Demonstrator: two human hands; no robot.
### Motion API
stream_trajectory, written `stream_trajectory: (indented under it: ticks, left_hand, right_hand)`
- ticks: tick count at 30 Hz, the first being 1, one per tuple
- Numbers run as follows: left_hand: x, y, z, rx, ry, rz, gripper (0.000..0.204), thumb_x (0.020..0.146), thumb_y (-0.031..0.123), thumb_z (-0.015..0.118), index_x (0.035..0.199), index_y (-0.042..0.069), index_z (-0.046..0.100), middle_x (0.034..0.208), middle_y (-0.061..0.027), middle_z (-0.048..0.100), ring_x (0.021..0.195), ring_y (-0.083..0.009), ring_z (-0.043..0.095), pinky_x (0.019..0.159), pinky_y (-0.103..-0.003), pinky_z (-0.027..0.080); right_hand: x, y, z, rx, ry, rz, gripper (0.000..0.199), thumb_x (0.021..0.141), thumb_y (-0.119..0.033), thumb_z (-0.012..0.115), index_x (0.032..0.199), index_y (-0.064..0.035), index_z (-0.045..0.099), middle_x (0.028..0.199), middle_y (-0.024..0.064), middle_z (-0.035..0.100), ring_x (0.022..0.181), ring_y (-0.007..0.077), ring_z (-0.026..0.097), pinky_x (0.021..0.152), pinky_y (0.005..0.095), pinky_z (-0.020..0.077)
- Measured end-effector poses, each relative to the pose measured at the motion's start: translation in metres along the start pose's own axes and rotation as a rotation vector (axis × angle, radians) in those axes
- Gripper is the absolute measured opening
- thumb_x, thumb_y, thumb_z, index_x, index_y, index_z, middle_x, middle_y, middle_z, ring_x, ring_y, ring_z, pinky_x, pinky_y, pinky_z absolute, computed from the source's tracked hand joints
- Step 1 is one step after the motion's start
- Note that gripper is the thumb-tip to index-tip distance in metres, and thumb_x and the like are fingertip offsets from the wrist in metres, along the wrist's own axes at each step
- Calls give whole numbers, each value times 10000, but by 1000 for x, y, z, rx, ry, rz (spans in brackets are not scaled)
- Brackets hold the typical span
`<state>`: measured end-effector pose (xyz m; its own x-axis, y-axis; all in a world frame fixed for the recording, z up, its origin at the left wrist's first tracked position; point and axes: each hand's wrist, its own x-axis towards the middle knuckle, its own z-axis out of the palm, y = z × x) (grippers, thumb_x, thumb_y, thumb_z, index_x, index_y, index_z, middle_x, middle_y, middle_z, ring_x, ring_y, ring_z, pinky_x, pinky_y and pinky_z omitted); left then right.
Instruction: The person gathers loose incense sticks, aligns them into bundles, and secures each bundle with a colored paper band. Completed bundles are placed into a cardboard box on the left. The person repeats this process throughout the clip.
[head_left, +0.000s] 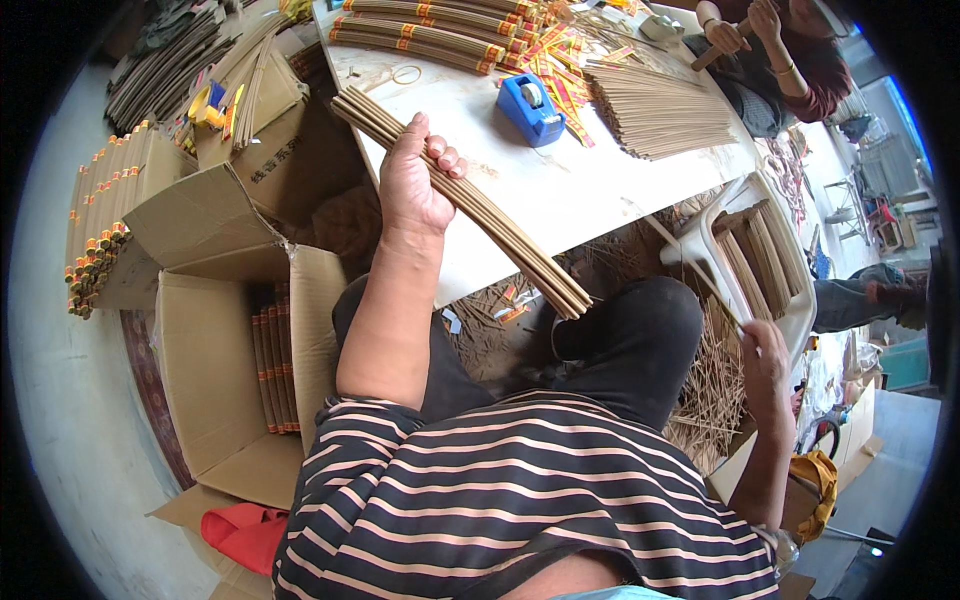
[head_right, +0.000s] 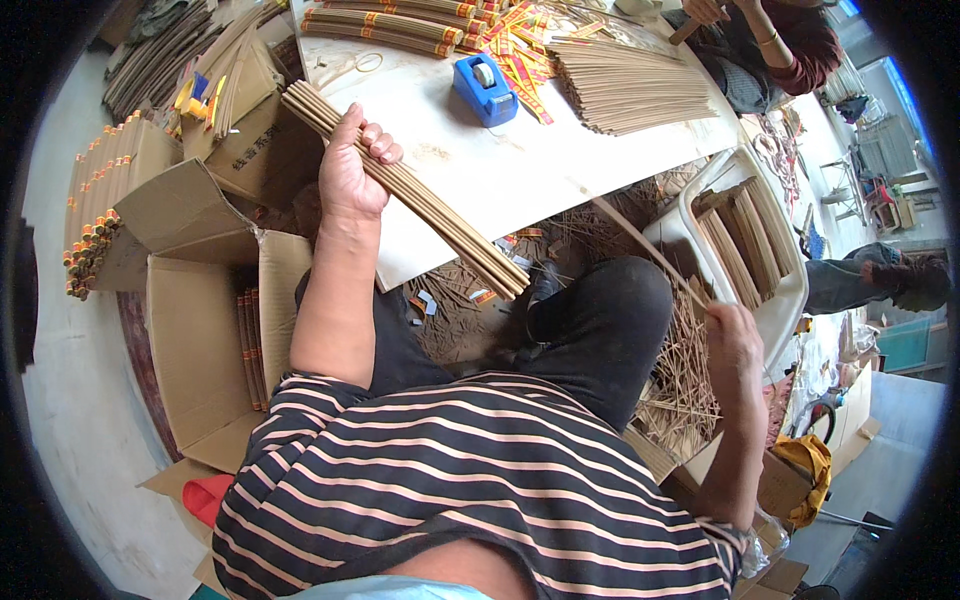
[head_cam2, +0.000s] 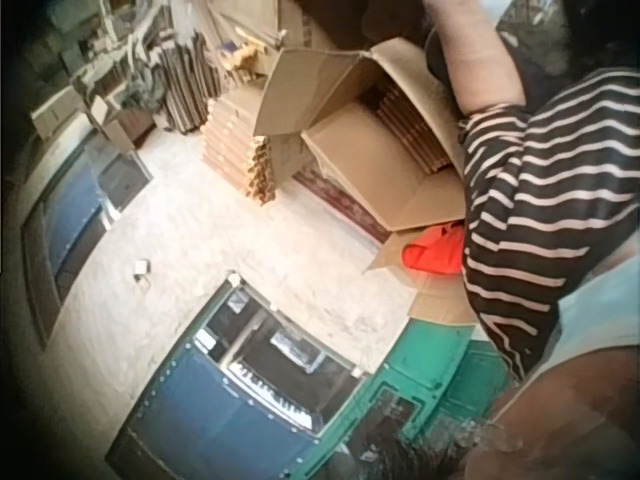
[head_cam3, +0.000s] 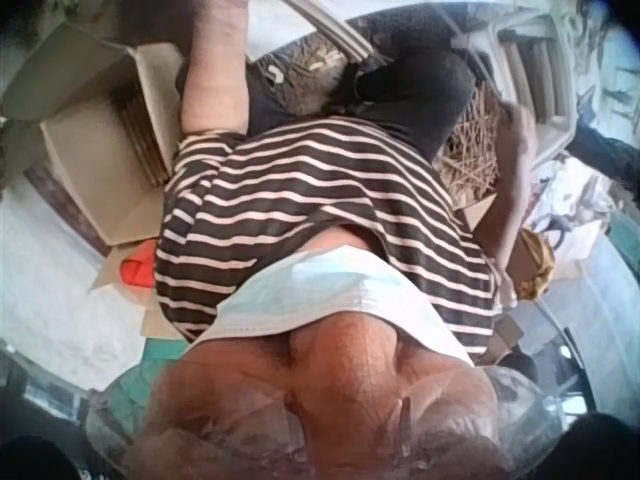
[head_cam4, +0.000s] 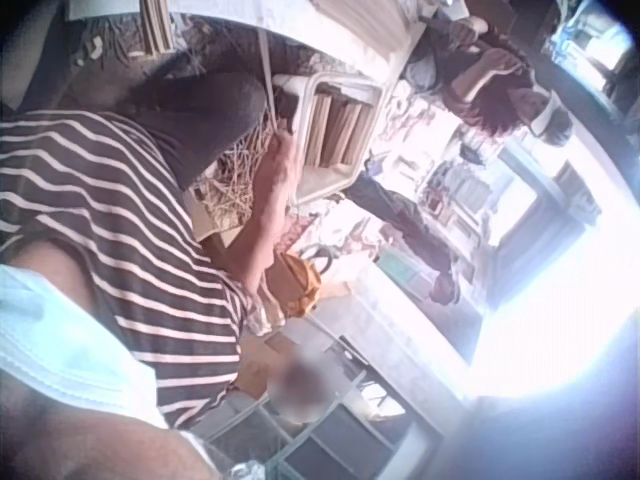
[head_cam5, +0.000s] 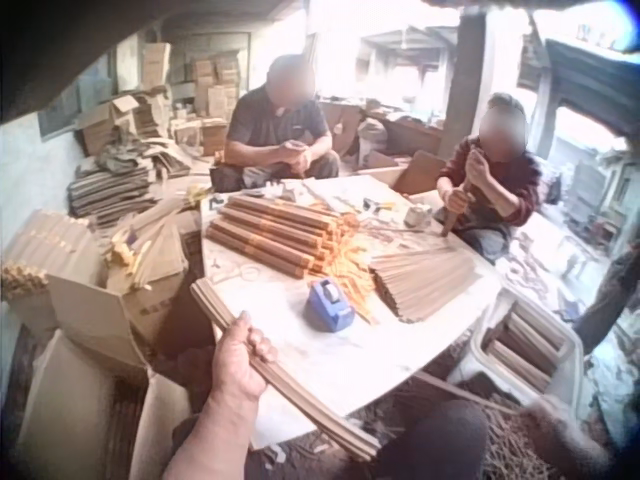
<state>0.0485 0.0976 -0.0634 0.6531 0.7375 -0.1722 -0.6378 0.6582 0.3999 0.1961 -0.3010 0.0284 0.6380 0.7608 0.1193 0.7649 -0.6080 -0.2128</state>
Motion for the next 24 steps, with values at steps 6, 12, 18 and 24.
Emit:
stream_trajectory:
  ticks: [6, 12, 18, 24]
  left_hand:
    - [2, -6, 1, -47, -86, -82, 193, 867, 162, 563, 705, 110, 472, 561, 6, 458, 468, -99, 421, 445, -246, 370]
    - [-4, -18, 5, -122, -214, -188, 174, 866, 132, 546, 715, 86, 472, 566, 2, 456, 471, -102, 427, 448, -247, 372]
    - [-4, -23, 5, -214, -322, -285, 229, 842, 167, 591, 664, 105, 462, 571, 7, 461, 480, -104, 440, 445, -247, 366]
    - [-6, -10, 4, -43, -210, -225, 124, 851, 125, 570, 759, 90, 494, 602, 1, 467, 501, -100, 444, 460, -243, 388]
  right_hand:
    - [-111, 120, 15, -188, -231, 399, 122, 865, -86, 504, 953, -6, 534, 930, 191, 572, 891, 358, 550, 771, 411, 432]
    - [-22, 49, 28, 224, -95, 335, 183, 876, -125, 525, 995, 5, 573, 944, 147, 591, 889, 241, 570, 792, 327, 440]
    - [98, -111, 109, 1513, -796, -15, 396, 904, -314, 524, 1127, 13, 528, 1017, 99, 584, 927, 168, 570, 821, 308, 467]
    - [119, -173, 128, 1695, -1281, 240, 205, 864, -170, 567, 935, 3, 483, 672, 71, 592, 554, 161, 604, 499, 279, 509]
